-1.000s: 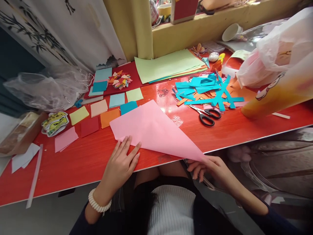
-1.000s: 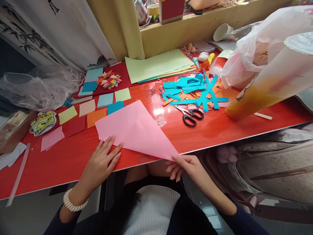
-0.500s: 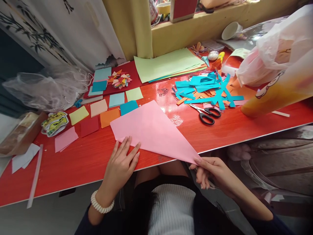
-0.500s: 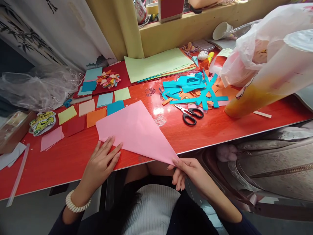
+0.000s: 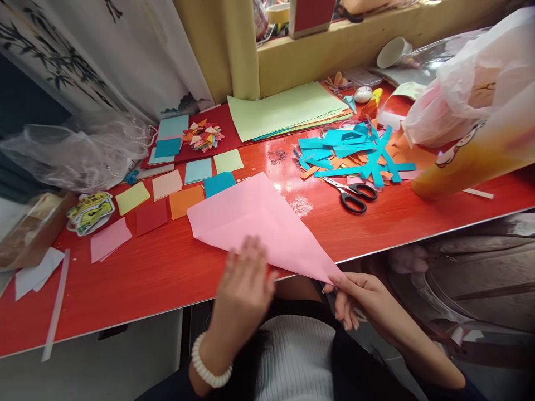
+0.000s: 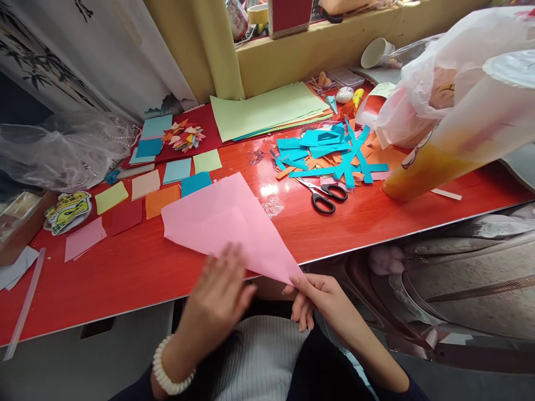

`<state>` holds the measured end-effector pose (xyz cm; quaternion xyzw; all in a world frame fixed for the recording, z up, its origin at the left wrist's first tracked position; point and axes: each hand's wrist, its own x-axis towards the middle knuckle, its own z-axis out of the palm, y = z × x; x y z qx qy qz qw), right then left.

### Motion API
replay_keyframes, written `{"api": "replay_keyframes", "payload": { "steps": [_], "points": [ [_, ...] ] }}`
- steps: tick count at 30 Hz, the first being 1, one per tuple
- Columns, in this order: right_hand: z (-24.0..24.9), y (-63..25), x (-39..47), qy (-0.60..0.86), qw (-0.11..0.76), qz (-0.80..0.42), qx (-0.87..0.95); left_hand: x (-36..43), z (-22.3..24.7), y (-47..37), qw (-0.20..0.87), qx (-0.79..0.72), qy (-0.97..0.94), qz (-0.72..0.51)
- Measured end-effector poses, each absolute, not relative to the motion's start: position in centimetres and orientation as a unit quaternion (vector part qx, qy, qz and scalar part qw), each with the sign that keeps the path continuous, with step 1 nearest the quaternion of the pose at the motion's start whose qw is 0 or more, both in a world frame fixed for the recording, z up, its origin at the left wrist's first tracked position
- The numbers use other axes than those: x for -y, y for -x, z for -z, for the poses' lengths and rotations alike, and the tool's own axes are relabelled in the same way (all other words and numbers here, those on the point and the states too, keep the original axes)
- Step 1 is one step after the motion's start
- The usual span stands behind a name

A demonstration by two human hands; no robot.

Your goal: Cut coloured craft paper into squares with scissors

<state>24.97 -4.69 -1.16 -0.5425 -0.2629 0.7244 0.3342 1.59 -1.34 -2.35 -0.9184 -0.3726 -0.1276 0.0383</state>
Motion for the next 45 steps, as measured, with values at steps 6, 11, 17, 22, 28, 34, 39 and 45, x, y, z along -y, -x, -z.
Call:
{"api": "replay_keyframes", "payload": {
  "steps": [6, 11, 17, 22, 28, 34, 39, 45],
  "points": [
    [1.7, -24.4, 4.6, 0.538, 0.355, -0.704, 0.299, 3.3, 2.0, -7.4, 0.076, 0.267, 0.937, 0.214],
    [2.2, -24.4, 4.8, 0.538, 0.327, -0.711, 0.315, 2.4, 0.5, -6.1, 0.104, 0.312, 0.917, 0.226],
    [2.3, -24.9, 5.1, 0.534, 0.333, -0.713, 0.309, 1.1, -0.3, -0.9, 0.164, 0.394, 0.891, 0.154],
    [2.0, -25.4, 5.0, 0.546, 0.317, -0.706, 0.320, 0.8, 0.0, 3.0, 0.169, 0.411, 0.891, 0.088],
    [2.6, -26.4, 5.2, 0.550, 0.265, -0.705, 0.361, 0.6, 0.7, 5.2, 0.221, 0.475, 0.847, 0.090],
    [3.0, -27.7, 5.8, 0.550, 0.202, -0.679, 0.443, 0.7, 1.1, 6.0, 0.213, 0.551, 0.803, 0.077],
    [1.8, -29.8, 7.0, 0.484, 0.072, -0.673, 0.554, 0.9, 1.0, 5.8, 0.189, 0.563, 0.803, 0.053],
    [-0.3, -30.9, 6.7, 0.476, 0.020, -0.679, 0.558, 1.1, 1.7, 5.7, 0.166, 0.576, 0.791, 0.122]
  ]
}}
